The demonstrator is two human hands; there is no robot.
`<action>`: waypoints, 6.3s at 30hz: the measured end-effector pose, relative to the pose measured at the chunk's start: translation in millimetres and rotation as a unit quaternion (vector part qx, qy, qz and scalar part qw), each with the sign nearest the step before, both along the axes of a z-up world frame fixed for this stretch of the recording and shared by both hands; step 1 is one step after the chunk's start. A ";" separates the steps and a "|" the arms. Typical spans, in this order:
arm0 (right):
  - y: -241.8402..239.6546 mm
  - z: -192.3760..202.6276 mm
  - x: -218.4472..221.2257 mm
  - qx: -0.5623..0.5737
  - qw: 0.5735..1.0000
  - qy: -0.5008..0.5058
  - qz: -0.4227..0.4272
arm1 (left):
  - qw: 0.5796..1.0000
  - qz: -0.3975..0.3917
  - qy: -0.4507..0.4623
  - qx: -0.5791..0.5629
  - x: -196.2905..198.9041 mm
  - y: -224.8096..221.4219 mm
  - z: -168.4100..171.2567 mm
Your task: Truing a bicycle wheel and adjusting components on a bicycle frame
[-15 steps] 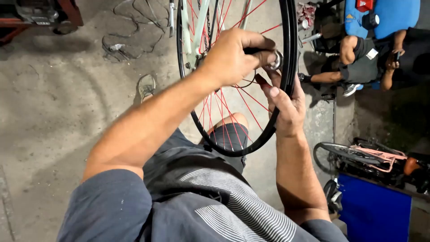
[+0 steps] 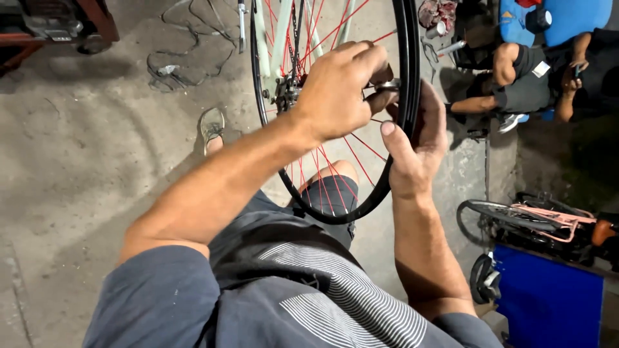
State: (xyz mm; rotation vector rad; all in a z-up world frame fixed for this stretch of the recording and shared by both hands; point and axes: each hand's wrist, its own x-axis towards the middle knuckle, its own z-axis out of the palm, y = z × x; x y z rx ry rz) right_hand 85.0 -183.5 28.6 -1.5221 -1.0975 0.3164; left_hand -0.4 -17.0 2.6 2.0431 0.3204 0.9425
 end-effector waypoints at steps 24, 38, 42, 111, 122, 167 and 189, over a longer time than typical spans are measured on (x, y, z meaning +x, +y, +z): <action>-13.4 -8.3 5.2 -0.006 0.997 0.054 0.058 | 0.990 0.117 -0.041 -0.065 -0.3 -55.1 -38.6; 46.9 40.6 14.1 -0.090 0.967 0.229 0.071 | 0.985 -0.058 -0.052 -0.156 -9.5 49.9 9.6; 46.0 33.7 12.6 -0.053 0.962 0.253 0.090 | 0.960 -0.093 -0.086 -0.248 5.7 50.0 1.7; 7.8 6.5 -6.3 -0.011 0.991 0.121 0.060 | 0.963 -0.072 -0.053 -0.254 -14.1 8.1 10.0; 4.3 7.6 -6.8 -0.011 0.998 -0.016 -0.065 | 0.994 0.002 -0.016 -0.110 -7.9 -8.6 6.9; -17.4 9.3 -4.4 -0.014 0.983 0.111 0.144 | 0.980 -0.088 -0.059 -0.167 -59.8 -26.9 1.1; 12.2 9.4 7.7 -0.051 0.986 0.145 0.066 | 0.898 -0.175 0.009 -0.404 5.6 34.5 5.8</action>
